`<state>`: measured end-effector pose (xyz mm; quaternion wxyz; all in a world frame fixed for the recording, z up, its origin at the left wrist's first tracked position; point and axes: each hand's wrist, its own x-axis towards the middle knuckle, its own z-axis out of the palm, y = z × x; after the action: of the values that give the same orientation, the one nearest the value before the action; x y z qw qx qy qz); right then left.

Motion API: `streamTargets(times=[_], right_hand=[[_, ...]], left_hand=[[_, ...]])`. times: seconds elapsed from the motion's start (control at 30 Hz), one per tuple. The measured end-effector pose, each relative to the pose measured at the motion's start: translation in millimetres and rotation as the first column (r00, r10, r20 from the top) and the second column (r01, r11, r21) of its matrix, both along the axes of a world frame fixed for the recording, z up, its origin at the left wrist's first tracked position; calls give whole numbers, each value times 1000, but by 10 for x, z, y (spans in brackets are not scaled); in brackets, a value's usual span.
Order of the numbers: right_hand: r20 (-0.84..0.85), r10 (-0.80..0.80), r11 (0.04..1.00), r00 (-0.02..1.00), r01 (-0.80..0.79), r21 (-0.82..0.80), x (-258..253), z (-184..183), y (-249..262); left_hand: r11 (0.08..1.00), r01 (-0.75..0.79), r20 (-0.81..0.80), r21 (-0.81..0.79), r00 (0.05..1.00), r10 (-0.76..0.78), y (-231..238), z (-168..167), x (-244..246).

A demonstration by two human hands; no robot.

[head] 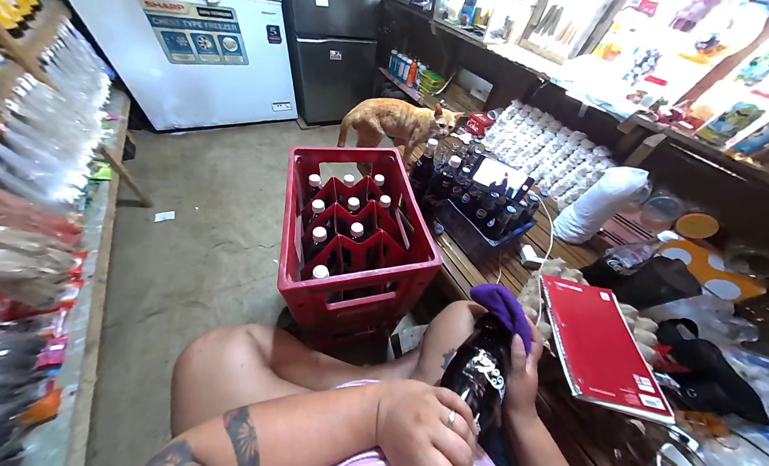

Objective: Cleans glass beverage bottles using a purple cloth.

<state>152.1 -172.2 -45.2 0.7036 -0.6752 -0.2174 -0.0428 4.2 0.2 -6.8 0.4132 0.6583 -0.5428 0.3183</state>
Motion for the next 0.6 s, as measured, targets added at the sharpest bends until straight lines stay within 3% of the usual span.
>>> streamTargets(times=[0.27, 0.47, 0.6], right_hand=[[289, 77, 991, 954, -42, -123, -161, -119, -65], [516, 231, 961, 825, -111, -253, -43, 11, -75], [564, 342, 918, 751, -140, -370, 104, 167, -63]], left_hand=[[999, -20, 10, -28, 1000, 20, 5, -14, -2], [999, -18, -7, -33, 1000, 18, 17, -13, -11], [1000, -1, -15, -23, 1000, 0, 16, -6, -8]])
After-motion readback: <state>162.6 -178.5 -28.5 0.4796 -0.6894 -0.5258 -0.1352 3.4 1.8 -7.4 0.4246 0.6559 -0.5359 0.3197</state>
